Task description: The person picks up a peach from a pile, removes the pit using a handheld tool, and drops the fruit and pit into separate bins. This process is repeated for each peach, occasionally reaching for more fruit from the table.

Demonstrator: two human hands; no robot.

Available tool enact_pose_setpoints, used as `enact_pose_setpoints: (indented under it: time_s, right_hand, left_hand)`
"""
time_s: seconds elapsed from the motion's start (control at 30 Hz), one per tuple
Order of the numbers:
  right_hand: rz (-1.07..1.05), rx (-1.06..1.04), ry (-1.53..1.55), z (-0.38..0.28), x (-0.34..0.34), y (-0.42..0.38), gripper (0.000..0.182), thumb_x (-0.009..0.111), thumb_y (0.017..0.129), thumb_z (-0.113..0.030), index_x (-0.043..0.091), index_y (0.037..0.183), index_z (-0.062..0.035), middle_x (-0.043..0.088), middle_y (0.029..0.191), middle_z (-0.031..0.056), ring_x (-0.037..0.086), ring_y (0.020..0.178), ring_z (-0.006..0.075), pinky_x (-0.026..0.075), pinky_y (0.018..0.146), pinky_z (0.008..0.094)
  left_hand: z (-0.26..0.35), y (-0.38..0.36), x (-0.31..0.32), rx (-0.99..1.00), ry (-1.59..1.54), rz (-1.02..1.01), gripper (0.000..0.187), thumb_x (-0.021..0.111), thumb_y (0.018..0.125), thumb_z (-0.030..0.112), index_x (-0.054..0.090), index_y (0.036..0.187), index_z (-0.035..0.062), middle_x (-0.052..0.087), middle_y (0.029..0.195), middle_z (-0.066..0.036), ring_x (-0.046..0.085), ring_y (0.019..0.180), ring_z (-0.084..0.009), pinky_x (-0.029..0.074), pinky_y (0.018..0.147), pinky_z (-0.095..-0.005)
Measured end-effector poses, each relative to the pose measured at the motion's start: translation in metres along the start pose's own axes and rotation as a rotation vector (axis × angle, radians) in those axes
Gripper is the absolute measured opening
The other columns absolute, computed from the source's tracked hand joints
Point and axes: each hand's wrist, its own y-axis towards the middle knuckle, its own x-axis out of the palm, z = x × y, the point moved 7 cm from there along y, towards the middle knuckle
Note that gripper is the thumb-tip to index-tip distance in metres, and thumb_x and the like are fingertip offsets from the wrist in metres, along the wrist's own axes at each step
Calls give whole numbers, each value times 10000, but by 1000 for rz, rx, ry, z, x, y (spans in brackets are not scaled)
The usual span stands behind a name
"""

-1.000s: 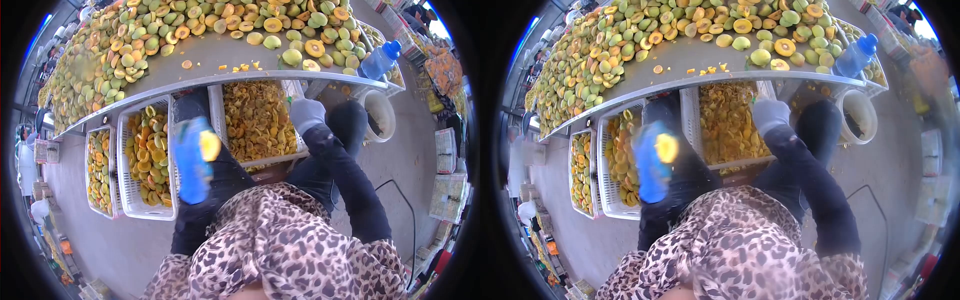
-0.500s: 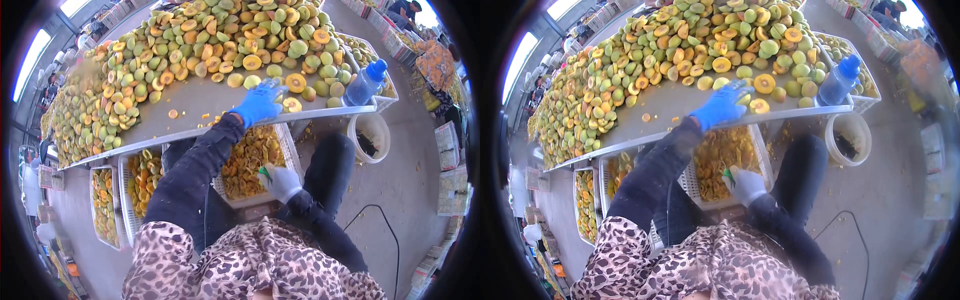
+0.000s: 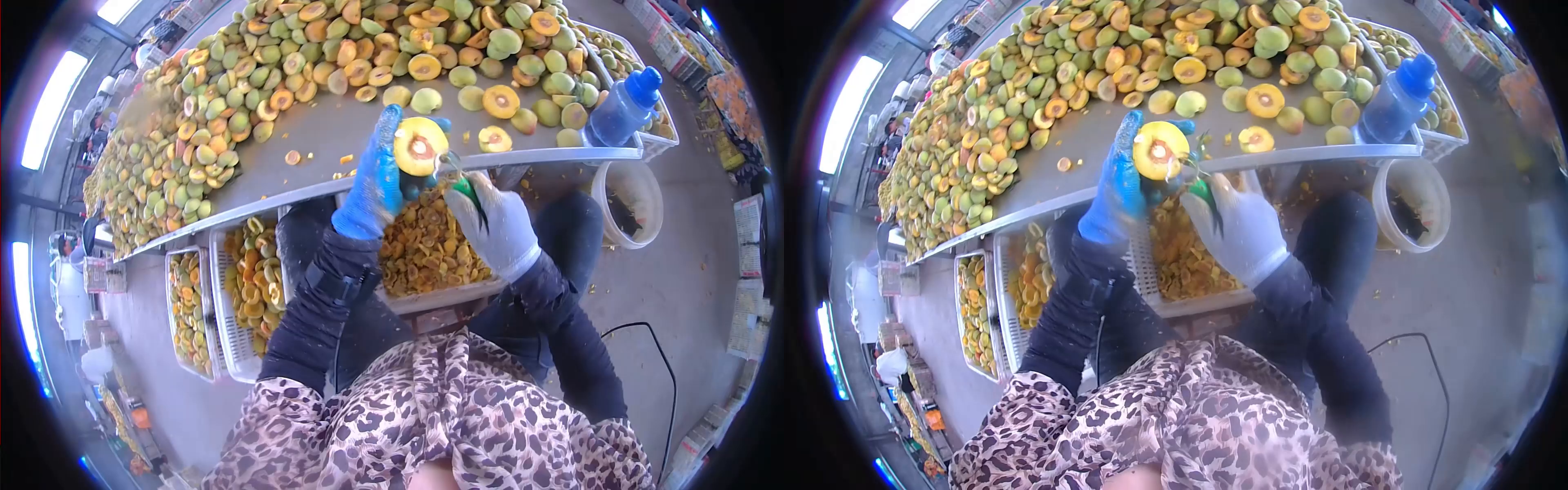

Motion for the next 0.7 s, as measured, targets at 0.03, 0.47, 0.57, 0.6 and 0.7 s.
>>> enact_pose_setpoints:
  time_s: [0.03, 0.47, 0.57, 0.6, 0.7]
  right_hand:
    - [4, -72, -44, -8, 4, 3, 238, 601, 888, -238, 555, 924, -8, 587, 650, 196, 610, 618, 376, 468, 543, 415]
    - [-192, 7, -389, -58, 30, -37, 300, 539, 921, -327, 537, 886, -29, 585, 575, 186, 602, 530, 367, 476, 493, 458]
    - [-307, 3, -428, -55, 32, -47, 280, 536, 927, -290, 557, 914, -11, 569, 577, 198, 589, 535, 382, 457, 477, 467]
    - [-387, -19, -427, -54, 35, -48, 287, 534, 929, -289, 563, 902, -4, 571, 582, 202, 590, 540, 385, 456, 480, 466]
    - [-305, 64, -235, -50, 36, -48, 356, 526, 919, -363, 573, 859, -15, 617, 622, 210, 628, 584, 376, 496, 540, 476]
  left_hand:
    - [-4, -7, 2, 2, 1, 9, 562, 342, 982, 473, 543, 1158, -21, 648, 1026, -149, 639, 935, -179, 538, 754, -277]
    - [-3, -57, -20, 349, 97, 246, 679, 330, 954, 576, 539, 1083, -57, 658, 871, -172, 654, 774, -192, 541, 711, -282]
    - [-13, -52, -32, 498, 767, 67, 687, 301, 958, 582, 562, 1065, -44, 661, 824, -158, 645, 708, -189, 534, 674, -282]
    - [-9, -54, -24, 196, 523, -34, 674, 299, 965, 565, 562, 1075, -45, 660, 848, -159, 646, 731, -197, 534, 691, -285]
    - [-8, -80, 3, 195, 109, -12, 649, 295, 978, 532, 564, 1085, -49, 655, 890, -158, 643, 779, -211, 530, 723, -289]
